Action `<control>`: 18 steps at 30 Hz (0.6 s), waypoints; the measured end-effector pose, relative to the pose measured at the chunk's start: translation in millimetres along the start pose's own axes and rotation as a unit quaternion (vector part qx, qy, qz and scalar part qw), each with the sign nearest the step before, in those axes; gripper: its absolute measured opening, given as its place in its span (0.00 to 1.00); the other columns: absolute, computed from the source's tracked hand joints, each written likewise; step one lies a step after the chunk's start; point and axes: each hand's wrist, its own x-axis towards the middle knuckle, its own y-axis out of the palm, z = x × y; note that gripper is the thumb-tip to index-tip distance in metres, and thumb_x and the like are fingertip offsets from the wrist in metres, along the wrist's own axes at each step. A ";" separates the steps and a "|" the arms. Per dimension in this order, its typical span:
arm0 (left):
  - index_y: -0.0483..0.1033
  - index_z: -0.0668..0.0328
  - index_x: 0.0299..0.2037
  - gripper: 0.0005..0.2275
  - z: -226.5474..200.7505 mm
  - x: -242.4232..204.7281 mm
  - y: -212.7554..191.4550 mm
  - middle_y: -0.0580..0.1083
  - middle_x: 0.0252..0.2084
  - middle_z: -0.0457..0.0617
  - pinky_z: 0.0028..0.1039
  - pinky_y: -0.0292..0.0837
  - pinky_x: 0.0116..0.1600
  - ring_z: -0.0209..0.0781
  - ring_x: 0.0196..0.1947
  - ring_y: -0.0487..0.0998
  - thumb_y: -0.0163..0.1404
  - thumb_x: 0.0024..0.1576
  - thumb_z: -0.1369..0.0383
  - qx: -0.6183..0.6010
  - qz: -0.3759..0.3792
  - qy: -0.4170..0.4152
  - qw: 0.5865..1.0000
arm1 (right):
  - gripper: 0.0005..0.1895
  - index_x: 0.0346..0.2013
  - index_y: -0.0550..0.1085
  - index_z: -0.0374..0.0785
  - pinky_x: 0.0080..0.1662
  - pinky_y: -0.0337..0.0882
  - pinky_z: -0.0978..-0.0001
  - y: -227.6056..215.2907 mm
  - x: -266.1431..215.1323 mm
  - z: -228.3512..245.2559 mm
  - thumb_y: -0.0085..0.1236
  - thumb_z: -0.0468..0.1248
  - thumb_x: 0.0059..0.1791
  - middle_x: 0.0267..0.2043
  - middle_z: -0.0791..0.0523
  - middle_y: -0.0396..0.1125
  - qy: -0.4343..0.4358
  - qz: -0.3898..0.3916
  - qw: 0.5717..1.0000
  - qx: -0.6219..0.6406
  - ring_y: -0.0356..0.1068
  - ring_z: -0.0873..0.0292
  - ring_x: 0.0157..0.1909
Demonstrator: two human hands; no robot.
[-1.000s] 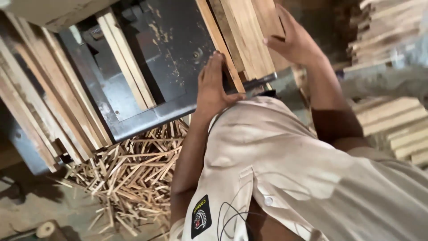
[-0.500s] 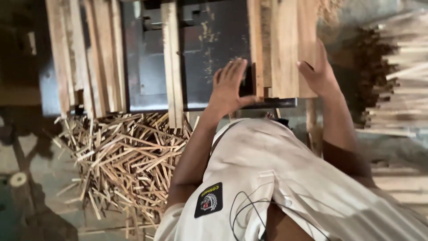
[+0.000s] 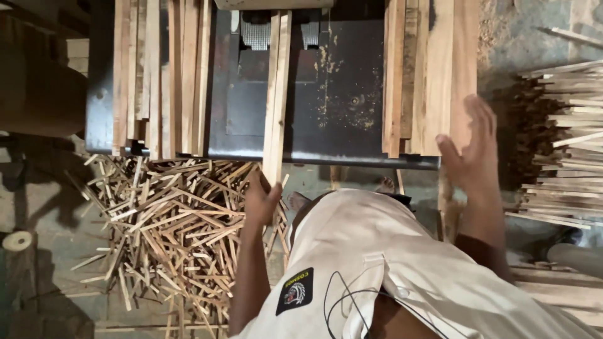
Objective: Feed thin strips of wood into an industrial woodworking machine to shape or plane them.
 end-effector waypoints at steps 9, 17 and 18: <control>0.55 0.73 0.67 0.23 -88.5 -38.9 28.6 0.67 0.55 0.57 0.37 0.69 0.58 0.46 0.52 0.70 0.47 0.68 0.66 -0.225 -0.015 0.413 0.883 | 0.47 0.76 0.47 0.36 0.61 0.68 0.55 54.7 0.5 99.2 0.58 0.48 0.51 0.71 0.44 0.56 -0.036 0.349 0.876 0.331 0.63 0.49 0.68; 0.61 0.70 0.58 0.20 -115.6 -41.4 46.6 0.69 0.37 0.52 0.25 0.69 0.30 0.35 0.29 0.69 0.51 0.59 0.68 -0.241 0.027 0.262 0.934 | 0.26 0.70 0.60 0.34 0.48 0.73 0.55 70.7 50.4 103.0 0.50 0.39 0.58 0.48 0.49 0.65 -0.034 0.044 0.940 0.335 0.69 0.53 0.47; 0.62 0.67 0.57 0.21 -107.9 -48.6 46.4 0.70 0.35 0.50 0.25 0.71 0.24 0.35 0.24 0.71 0.51 0.55 0.69 -0.231 0.027 0.140 0.962 | 0.27 0.69 0.61 0.35 0.40 0.72 0.53 67.1 52.0 92.7 0.48 0.38 0.56 0.40 0.48 0.66 0.076 0.002 0.950 0.302 0.69 0.51 0.38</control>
